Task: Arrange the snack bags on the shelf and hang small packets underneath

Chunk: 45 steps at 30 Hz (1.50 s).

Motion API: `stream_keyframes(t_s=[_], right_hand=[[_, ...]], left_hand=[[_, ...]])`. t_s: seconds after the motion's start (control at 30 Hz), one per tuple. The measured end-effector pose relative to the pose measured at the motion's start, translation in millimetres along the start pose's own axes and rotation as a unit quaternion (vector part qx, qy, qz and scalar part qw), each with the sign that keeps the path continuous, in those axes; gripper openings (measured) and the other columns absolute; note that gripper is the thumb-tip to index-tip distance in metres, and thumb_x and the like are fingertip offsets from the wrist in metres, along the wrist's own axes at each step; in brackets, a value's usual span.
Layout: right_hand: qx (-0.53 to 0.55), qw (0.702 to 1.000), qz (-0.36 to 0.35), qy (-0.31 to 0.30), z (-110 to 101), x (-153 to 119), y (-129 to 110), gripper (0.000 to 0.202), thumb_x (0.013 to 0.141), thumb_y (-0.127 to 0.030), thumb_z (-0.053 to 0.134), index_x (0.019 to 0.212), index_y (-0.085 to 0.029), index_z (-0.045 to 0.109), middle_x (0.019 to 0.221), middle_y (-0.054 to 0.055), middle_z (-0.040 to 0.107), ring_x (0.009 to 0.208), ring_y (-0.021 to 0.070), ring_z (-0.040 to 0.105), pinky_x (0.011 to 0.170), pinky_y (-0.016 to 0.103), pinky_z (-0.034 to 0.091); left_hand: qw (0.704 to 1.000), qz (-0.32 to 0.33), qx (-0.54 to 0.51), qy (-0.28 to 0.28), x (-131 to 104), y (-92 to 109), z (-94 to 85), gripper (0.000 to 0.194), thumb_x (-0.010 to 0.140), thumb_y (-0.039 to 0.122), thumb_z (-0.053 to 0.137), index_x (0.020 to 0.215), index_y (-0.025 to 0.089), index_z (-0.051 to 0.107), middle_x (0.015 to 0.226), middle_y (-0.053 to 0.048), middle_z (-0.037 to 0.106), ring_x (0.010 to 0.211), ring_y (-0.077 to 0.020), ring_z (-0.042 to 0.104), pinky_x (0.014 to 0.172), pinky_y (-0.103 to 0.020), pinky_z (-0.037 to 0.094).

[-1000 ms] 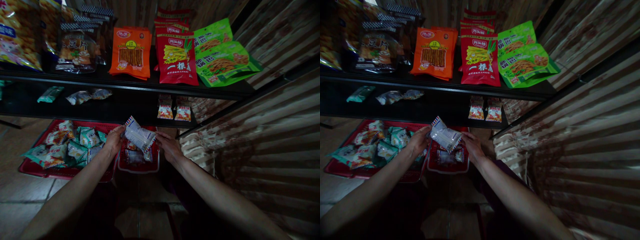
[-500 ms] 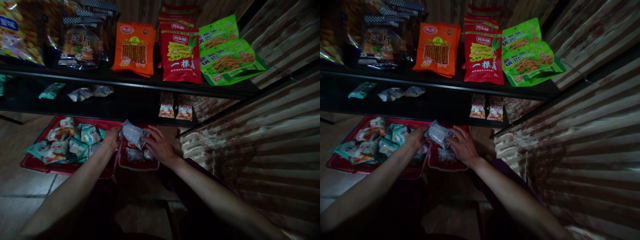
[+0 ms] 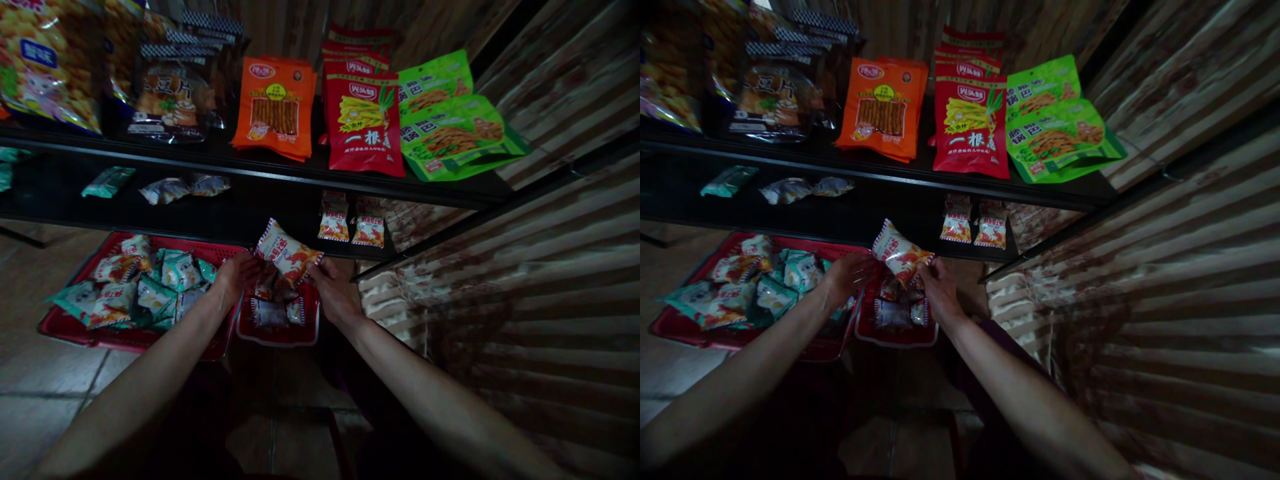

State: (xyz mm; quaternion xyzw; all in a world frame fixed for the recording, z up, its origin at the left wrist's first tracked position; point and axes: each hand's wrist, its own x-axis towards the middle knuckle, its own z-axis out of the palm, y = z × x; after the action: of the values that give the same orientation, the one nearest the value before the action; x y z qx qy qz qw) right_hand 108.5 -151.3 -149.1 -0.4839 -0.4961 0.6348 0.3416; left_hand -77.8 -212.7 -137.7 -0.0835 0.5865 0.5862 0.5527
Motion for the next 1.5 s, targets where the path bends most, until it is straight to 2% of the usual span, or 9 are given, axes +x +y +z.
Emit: stream_keyframes(t_s=[0.1, 0.2, 0.33, 0.53, 0.77, 0.93, 1.1, 1.3, 1.5], right_hand=[[0.157, 0.979, 0.128, 0.029, 4.0, -1.7, 4.1, 0.025, 0.063, -0.031, 0.077, 0.079, -0.019, 0.061, 0.082, -0.002, 0.069, 0.071, 0.011, 0.063, 0.066, 0.023, 0.051], [0.21, 0.958, 0.192, 0.038, 8.0, -8.0, 7.6, 0.022, 0.06, -0.021, 0.08, 0.071, -0.019, 0.061, 0.073, -0.002, 0.069, 0.067, 0.0098, 0.063, 0.065, 0.022, 0.053], [0.244, 0.948, 0.206, 0.013, 9.7, -18.0, 15.2, 0.024, 0.059, -0.02, 0.082, 0.075, -0.018, 0.064, 0.075, -0.001, 0.071, 0.067, 0.01, 0.065, 0.065, 0.022, 0.055], [0.222, 0.943, 0.247, 0.029, 5.7, -26.0, 25.9, 0.032, 0.053, -0.021, 0.085, 0.077, -0.015, 0.065, 0.072, 0.001, 0.07, 0.062, 0.0107, 0.064, 0.059, 0.022, 0.054], [0.244, 0.942, 0.227, 0.048, 4.3, -26.9, 23.7, 0.031, 0.049, -0.019, 0.086, 0.071, -0.015, 0.065, 0.072, 0.0, 0.07, 0.066, 0.0119, 0.065, 0.067, 0.026, 0.057], [0.251, 0.941, 0.22, 0.05, 8.1, -23.6, 27.4, 0.035, 0.044, -0.021, 0.088, 0.071, -0.015, 0.065, 0.068, -0.001, 0.068, 0.065, 0.0111, 0.063, 0.069, 0.027, 0.055], [0.225, 0.945, 0.231, 0.05, 10.9, -16.9, 23.2, 0.034, 0.048, -0.024, 0.084, 0.075, -0.016, 0.065, 0.075, 0.001, 0.07, 0.07, 0.0134, 0.064, 0.068, 0.026, 0.051], [0.146, 0.967, 0.166, 0.127, 0.1, -1.9, 1.9, 0.03, 0.058, -0.023, 0.074, 0.086, -0.023, 0.065, 0.082, -0.002, 0.071, 0.08, 0.0137, 0.064, 0.077, 0.027, 0.048], [0.082, 0.99, 0.117, -0.003, -6.0, 3.8, -5.9, 0.059, 0.064, -0.042, 0.075, 0.118, -0.025, 0.057, 0.116, 0.003, 0.067, 0.107, 0.0192, 0.061, 0.089, 0.032, 0.046]], left_hand=[[0.999, -0.017, -0.005, -0.03, 2.5, -6.0, 4.3, 0.009, 0.083, 0.013, 0.051, 0.083, 0.015, 0.059, 0.08, -0.005, 0.066, 0.071, -0.0153, 0.065, 0.076, -0.03, 0.053], [0.998, 0.01, -0.027, -0.052, 3.5, -9.8, 7.4, 0.008, 0.085, 0.014, 0.051, 0.084, 0.015, 0.059, 0.08, -0.005, 0.067, 0.074, -0.0135, 0.066, 0.078, -0.027, 0.052], [0.994, 0.036, -0.001, -0.102, 5.6, -18.3, 7.1, 0.003, 0.081, 0.018, 0.058, 0.08, 0.015, 0.057, 0.078, -0.004, 0.067, 0.068, -0.0136, 0.064, 0.067, -0.026, 0.052], [0.987, 0.065, 0.001, -0.149, 6.0, -38.3, 13.3, 0.033, 0.065, 0.025, 0.075, 0.092, 0.016, 0.057, 0.081, -0.003, 0.067, 0.065, -0.0153, 0.063, 0.06, -0.028, 0.051], [0.98, 0.079, -0.026, -0.182, -0.2, -55.4, 24.3, 0.052, 0.062, 0.024, 0.079, 0.106, 0.021, 0.049, 0.1, -0.006, 0.068, 0.086, -0.0191, 0.067, 0.077, -0.034, 0.052], [0.984, 0.079, -0.004, -0.158, 6.3, -63.3, 30.0, 0.052, 0.06, 0.016, 0.075, 0.105, 0.02, 0.05, 0.096, -0.005, 0.068, 0.08, -0.0198, 0.067, 0.073, -0.035, 0.054], [0.983, 0.128, 0.047, -0.126, 10.0, -57.3, 38.0, 0.053, 0.062, 0.019, 0.073, 0.11, 0.021, 0.051, 0.1, -0.007, 0.068, 0.084, -0.0207, 0.067, 0.075, -0.036, 0.054], [0.973, 0.16, 0.086, -0.142, 2.3, -42.2, 33.4, 0.052, 0.066, 0.019, 0.07, 0.115, 0.021, 0.05, 0.105, -0.007, 0.067, 0.09, -0.0209, 0.066, 0.08, -0.037, 0.053], [0.957, 0.146, 0.115, -0.224, -0.7, -42.1, 34.9, 0.064, 0.065, 0.018, 0.07, 0.125, 0.022, 0.047, 0.115, -0.008, 0.065, 0.102, -0.0227, 0.063, 0.089, -0.039, 0.049]])
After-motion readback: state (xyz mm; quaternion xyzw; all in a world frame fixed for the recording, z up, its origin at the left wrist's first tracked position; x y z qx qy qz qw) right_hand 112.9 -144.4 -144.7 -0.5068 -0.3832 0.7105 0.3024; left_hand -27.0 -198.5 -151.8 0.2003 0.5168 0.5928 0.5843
